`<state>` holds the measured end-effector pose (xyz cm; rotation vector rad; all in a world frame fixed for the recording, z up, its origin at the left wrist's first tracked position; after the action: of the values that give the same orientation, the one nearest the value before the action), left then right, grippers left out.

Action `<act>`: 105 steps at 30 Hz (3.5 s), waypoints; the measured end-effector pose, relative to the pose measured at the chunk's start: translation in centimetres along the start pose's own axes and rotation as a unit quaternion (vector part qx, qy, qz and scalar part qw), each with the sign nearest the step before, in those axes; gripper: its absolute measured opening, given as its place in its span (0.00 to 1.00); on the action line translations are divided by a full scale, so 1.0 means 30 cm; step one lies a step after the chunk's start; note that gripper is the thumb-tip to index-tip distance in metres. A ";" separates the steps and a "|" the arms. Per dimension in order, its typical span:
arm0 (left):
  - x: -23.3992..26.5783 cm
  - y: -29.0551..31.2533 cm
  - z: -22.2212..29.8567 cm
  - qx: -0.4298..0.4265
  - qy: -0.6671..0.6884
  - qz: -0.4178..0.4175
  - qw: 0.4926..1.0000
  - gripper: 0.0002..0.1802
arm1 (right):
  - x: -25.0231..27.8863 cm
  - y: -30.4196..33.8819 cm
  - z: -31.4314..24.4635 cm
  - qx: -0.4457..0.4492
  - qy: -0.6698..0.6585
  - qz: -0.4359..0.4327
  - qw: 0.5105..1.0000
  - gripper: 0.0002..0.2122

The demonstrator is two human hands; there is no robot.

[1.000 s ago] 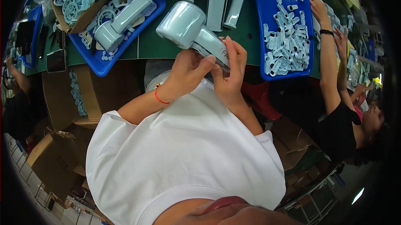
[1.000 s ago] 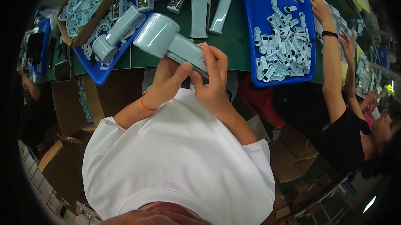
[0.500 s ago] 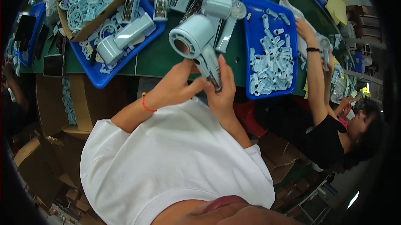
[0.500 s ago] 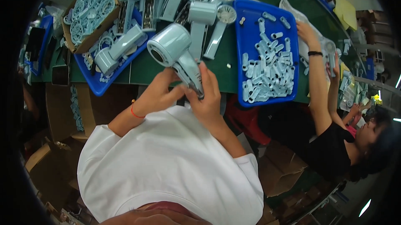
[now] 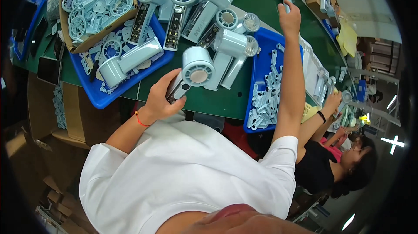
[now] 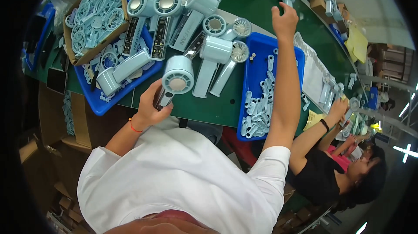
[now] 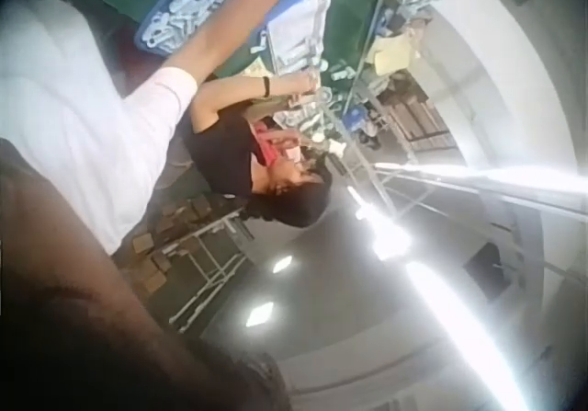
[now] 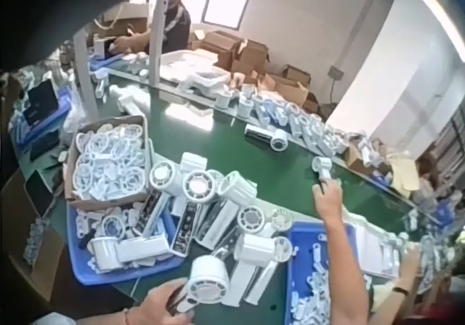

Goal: Manually assembling handheld plastic fans by fitting housing and internal components together on a production line.

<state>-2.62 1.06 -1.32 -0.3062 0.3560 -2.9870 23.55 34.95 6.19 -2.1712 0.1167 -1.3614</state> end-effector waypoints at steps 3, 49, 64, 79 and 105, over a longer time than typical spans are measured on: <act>-0.005 -0.012 0.035 0.033 -0.013 -0.018 0.999 0.35 | -0.130 -0.124 0.300 -0.114 0.228 -0.097 0.962 0.28; -0.029 -0.012 0.080 -0.074 -0.103 -0.077 0.989 0.36 | -0.415 -0.432 0.007 0.187 0.134 -0.101 0.968 0.28; -0.020 -0.026 0.080 -0.066 -0.074 -0.060 0.993 0.38 | -0.194 -0.309 -0.399 0.441 0.182 -0.057 0.877 0.31; -0.026 0.063 0.098 0.091 0.091 -0.122 0.984 0.40 | -0.112 0.369 -1.159 0.711 0.140 -0.058 0.687 0.12; -0.165 0.032 0.122 0.119 -0.045 -0.183 0.975 0.42 | 0.091 0.957 -0.616 -0.272 -0.517 -0.261 0.768 0.20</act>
<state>3.06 0.01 1.00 -0.5310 -0.0806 -3.3092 15.40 2.29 -0.22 -3.3059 -0.6311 -0.1136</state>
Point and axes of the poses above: each hand's wrist, its own y-axis away from the middle knuckle, its own x-axis out of the back of the hand, z = x × y, the point moved 6 cm from there along -y, towards the middle knuckle, and after that the axes turned 4 degrees about x, right-handed, at the moved point
